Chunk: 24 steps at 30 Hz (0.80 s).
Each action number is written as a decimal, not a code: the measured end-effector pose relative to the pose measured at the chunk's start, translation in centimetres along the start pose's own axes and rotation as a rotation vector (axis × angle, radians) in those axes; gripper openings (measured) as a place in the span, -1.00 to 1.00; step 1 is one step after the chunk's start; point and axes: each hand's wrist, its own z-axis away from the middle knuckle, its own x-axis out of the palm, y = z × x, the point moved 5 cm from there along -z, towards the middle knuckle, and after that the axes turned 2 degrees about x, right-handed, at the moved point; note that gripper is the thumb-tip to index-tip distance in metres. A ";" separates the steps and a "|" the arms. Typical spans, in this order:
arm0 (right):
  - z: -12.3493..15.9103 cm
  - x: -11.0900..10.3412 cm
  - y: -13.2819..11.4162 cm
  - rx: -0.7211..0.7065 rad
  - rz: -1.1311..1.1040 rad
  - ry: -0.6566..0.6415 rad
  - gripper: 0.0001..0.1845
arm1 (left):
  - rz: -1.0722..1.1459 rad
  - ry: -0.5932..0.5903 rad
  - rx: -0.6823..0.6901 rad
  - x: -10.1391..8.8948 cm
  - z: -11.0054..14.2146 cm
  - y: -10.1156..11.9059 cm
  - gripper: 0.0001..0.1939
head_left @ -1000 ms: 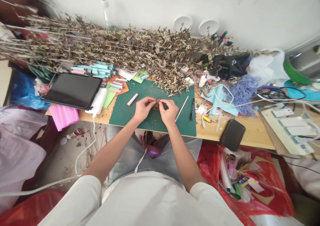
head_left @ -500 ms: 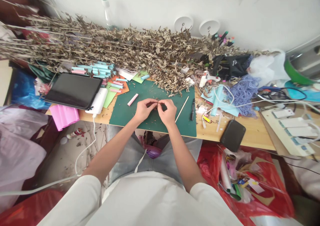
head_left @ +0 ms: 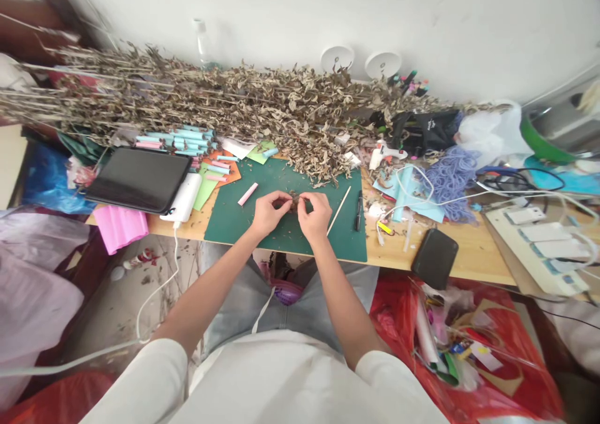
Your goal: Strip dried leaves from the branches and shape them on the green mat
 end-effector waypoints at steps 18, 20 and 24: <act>-0.5 0.0 0.5 0.059 -0.066 0.015 -0.86 | -0.223 0.071 0.092 -1.6 -2.2 2.2 -0.59; -1.2 -0.3 0.5 0.101 -0.111 -0.004 -0.81 | -0.077 0.104 0.019 -1.9 -2.3 1.9 -0.57; -2.5 -0.5 0.4 0.239 -0.144 -0.100 -0.78 | 0.311 0.108 -0.162 -1.8 -2.1 1.4 -0.72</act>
